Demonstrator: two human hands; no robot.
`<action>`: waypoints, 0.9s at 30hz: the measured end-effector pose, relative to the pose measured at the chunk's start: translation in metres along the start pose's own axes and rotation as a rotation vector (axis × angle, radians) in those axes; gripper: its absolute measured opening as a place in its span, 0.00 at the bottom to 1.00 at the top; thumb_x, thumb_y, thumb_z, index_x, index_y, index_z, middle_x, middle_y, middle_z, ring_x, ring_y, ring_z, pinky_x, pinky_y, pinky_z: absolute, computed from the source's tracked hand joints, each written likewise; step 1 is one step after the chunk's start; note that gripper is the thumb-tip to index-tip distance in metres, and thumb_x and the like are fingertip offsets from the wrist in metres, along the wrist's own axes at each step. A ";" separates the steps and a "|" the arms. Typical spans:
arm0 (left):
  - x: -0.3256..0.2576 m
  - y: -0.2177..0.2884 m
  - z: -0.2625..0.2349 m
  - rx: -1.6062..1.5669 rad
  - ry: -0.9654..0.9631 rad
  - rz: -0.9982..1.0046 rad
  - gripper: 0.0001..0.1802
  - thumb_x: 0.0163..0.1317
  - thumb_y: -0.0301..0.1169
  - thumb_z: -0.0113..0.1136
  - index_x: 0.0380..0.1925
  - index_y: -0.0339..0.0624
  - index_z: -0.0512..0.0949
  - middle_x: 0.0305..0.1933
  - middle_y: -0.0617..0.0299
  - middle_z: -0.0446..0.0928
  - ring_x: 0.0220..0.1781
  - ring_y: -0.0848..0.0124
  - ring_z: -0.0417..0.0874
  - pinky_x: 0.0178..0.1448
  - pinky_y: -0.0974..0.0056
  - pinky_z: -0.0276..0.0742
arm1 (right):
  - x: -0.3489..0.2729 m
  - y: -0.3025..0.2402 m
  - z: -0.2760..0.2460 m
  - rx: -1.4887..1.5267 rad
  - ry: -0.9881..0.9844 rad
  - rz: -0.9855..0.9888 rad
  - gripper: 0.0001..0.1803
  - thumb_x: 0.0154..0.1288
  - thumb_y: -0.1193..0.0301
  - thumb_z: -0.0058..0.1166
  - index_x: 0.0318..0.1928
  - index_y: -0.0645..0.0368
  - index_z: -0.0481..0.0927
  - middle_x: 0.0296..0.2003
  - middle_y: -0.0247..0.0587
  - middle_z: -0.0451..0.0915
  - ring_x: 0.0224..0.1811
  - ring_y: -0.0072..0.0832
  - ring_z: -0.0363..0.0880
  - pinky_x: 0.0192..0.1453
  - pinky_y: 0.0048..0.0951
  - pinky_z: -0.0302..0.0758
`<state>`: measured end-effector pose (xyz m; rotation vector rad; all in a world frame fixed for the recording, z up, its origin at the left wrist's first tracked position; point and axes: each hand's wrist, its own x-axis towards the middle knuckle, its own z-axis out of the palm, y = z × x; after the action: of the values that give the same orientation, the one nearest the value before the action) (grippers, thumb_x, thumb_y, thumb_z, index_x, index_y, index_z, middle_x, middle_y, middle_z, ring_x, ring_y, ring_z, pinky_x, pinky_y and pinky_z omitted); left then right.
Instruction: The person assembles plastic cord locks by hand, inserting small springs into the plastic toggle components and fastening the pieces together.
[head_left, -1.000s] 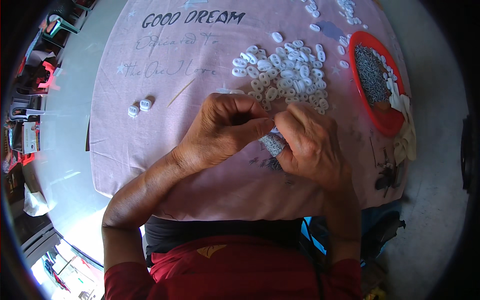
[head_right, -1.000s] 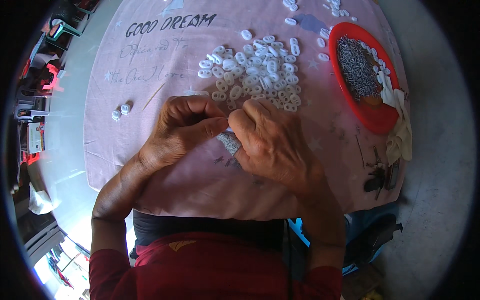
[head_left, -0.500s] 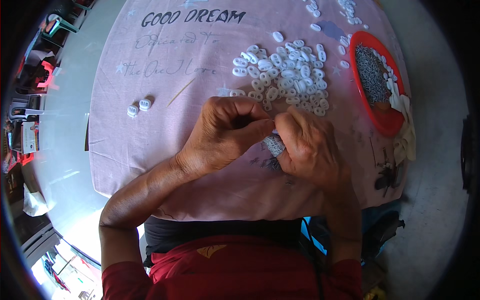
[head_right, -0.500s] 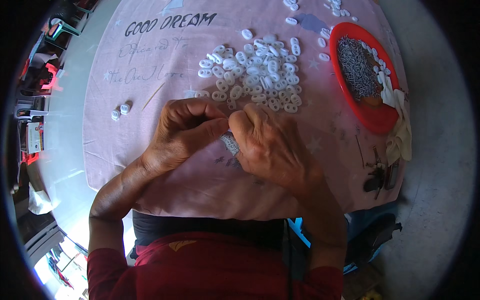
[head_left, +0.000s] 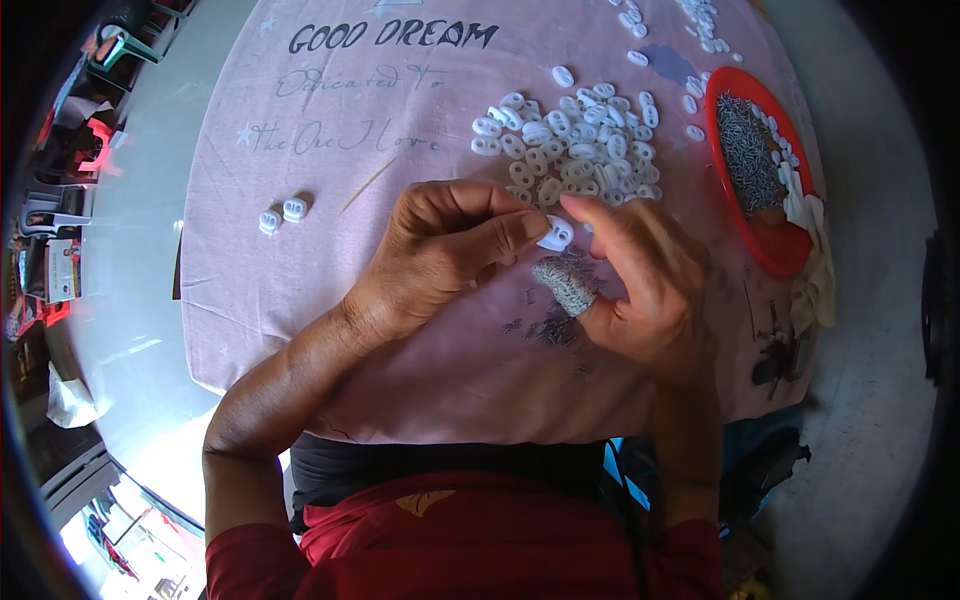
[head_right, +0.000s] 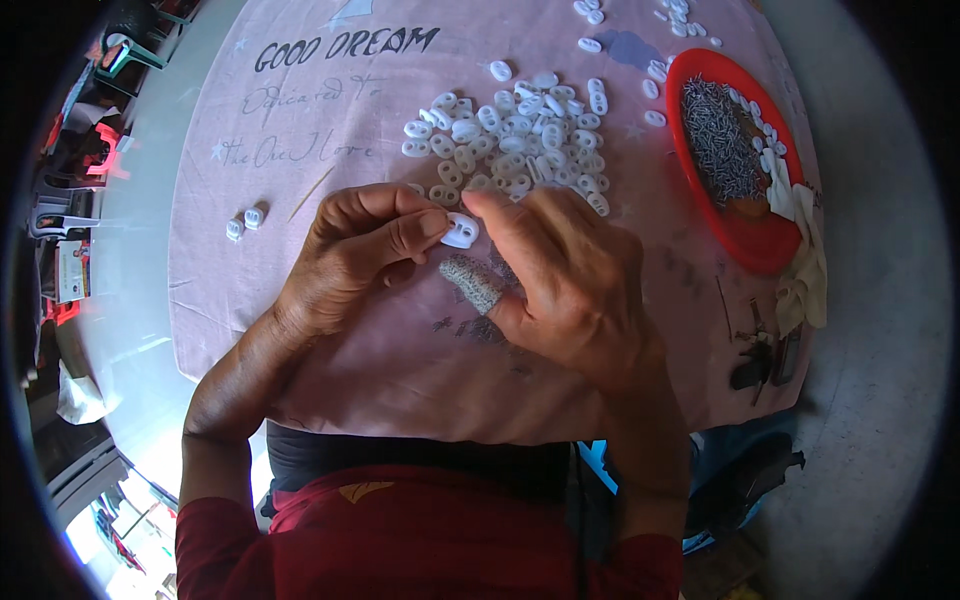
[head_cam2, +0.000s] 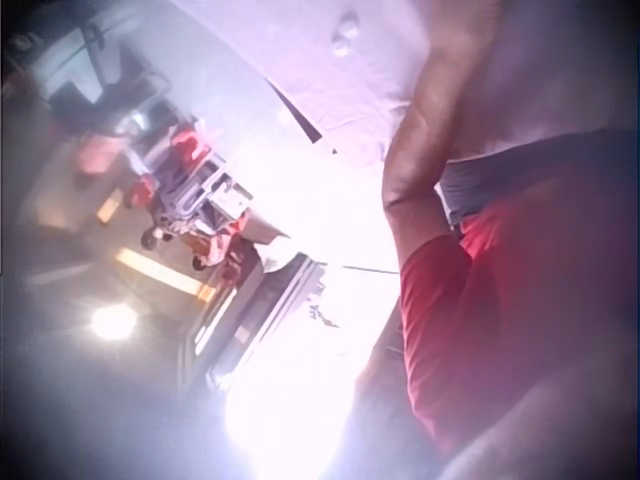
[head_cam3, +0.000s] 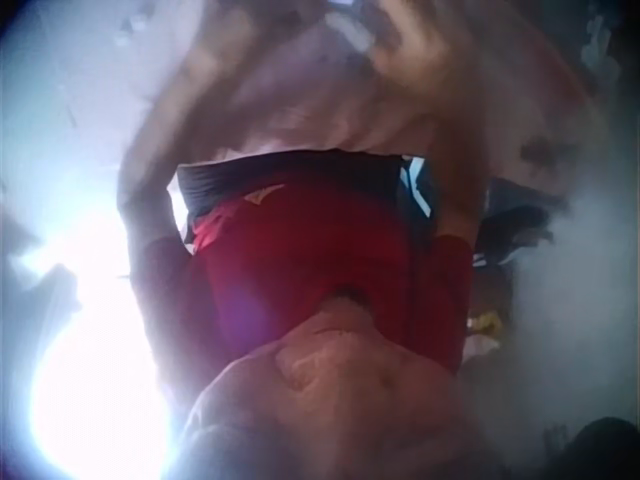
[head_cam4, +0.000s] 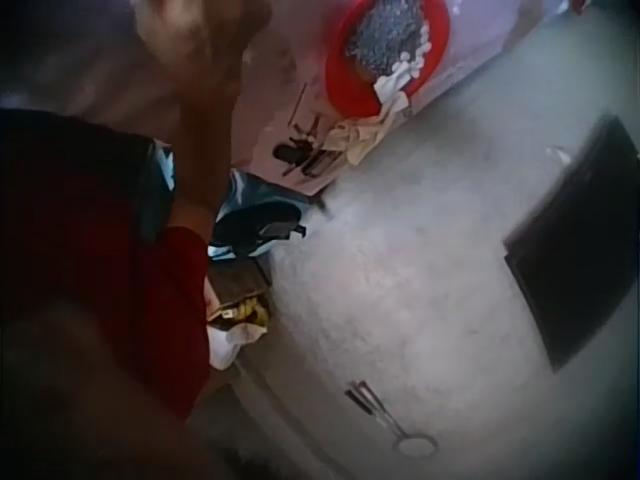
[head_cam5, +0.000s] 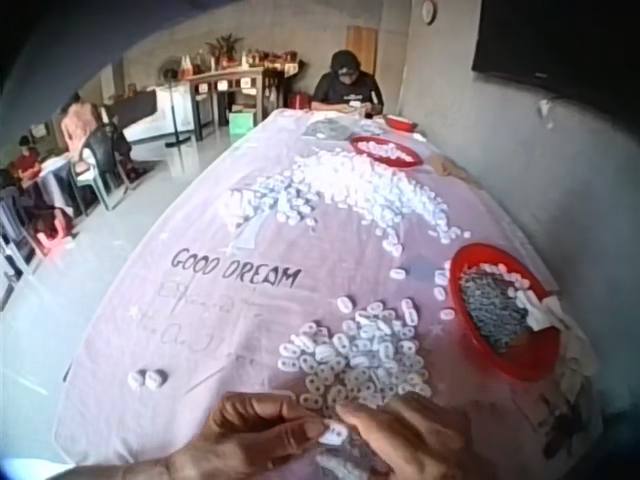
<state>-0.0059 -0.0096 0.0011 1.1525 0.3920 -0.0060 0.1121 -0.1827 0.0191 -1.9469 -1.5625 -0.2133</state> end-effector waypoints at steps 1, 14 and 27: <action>0.001 -0.001 0.000 0.005 -0.021 0.024 0.07 0.65 0.32 0.63 0.35 0.40 0.85 0.23 0.73 0.75 0.23 0.86 0.69 0.26 0.78 0.63 | 0.001 0.001 -0.001 0.012 0.001 -0.017 0.31 0.33 0.84 0.61 0.47 0.62 0.80 0.29 0.38 0.77 0.29 0.34 0.79 0.28 0.31 0.77; 0.003 -0.001 0.002 0.001 -0.028 0.033 0.08 0.64 0.34 0.66 0.34 0.41 0.85 0.22 0.73 0.75 0.22 0.87 0.69 0.25 0.78 0.64 | 0.002 0.003 0.005 0.062 0.115 -0.133 0.31 0.32 0.89 0.57 0.46 0.66 0.80 0.31 0.39 0.78 0.29 0.32 0.78 0.28 0.30 0.77; 0.002 -0.006 0.001 -0.104 -0.043 -0.014 0.07 0.63 0.31 0.65 0.37 0.41 0.84 0.27 0.71 0.78 0.26 0.85 0.74 0.29 0.78 0.68 | -0.003 -0.002 0.012 0.027 0.117 -0.097 0.31 0.35 0.88 0.58 0.49 0.69 0.79 0.32 0.43 0.78 0.31 0.35 0.80 0.33 0.32 0.79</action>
<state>-0.0049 -0.0125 -0.0047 1.0455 0.3582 -0.0229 0.1062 -0.1785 0.0084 -1.8063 -1.5761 -0.3387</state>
